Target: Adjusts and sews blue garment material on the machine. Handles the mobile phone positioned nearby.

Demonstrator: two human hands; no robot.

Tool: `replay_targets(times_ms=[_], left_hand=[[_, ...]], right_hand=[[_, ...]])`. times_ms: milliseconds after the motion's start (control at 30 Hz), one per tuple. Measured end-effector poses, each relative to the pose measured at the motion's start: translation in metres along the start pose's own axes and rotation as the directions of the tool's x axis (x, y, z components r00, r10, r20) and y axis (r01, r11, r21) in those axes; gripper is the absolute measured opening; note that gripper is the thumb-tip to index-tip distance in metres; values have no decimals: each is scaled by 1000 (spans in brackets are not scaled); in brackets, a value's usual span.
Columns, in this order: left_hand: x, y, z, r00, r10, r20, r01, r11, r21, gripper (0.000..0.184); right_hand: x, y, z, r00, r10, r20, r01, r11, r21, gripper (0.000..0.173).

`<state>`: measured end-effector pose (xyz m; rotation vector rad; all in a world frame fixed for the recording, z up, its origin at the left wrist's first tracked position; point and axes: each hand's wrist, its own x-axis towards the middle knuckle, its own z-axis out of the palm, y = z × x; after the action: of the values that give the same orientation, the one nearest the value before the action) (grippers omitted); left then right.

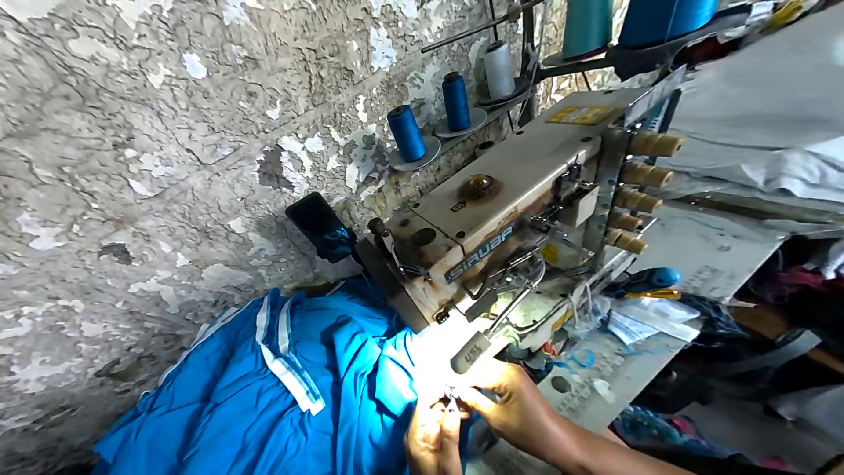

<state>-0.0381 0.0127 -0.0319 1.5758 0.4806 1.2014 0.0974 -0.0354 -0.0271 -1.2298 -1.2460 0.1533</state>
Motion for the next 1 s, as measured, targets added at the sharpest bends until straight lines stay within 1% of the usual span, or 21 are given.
replay_targets(times_ms=[33,100,200,300,333,400,467,533,600,700,800,900,1000], left_hand=[[-1,0,-1,1000,-14,1,14,1000,16,19],[-1,-2,-2,1000,-29,-13,29,1000,13,17],[-1,-7,2,996,-36,-79,37,999,3,20],[0,-2,9,974,-144,-176,128,987,-101,29],[0,-1,11,966,-162,-202,143,984,-108,30],[0,-3,14,967,-117,-225,112,993,-37,28],[-1,-9,16,973,-25,-228,43,996,74,23],[-1,-13,19,967,26,-254,12,989,149,20],[-2,-14,22,957,36,-289,24,979,202,19],[0,-12,26,940,8,-340,76,969,235,18],[3,-10,28,930,3,-366,96,963,252,19],[6,-9,30,921,9,-389,107,955,276,19],[8,-9,30,916,20,-400,112,946,304,17]], right_hand=[[0,0,0,1000,1,17,-1,1000,6,14],[-1,1,1,1000,-13,28,12,1000,19,11],[-3,1,5,999,-29,18,29,1000,11,10],[-5,2,6,999,-35,4,35,999,10,9],[-5,3,7,1000,-30,-11,30,999,21,9],[-6,4,9,999,21,-38,-18,996,82,9],[-6,4,12,995,92,-48,-83,984,155,9],[-9,6,17,993,96,-75,-83,983,163,9],[-11,7,21,993,52,-110,-39,993,113,9],[-13,7,24,991,4,-131,2,999,49,9],[-13,7,27,990,9,-143,-3,999,40,10],[-16,6,28,984,62,-166,-52,997,61,14],[-15,4,26,979,-6,-205,10,1000,22,10]])
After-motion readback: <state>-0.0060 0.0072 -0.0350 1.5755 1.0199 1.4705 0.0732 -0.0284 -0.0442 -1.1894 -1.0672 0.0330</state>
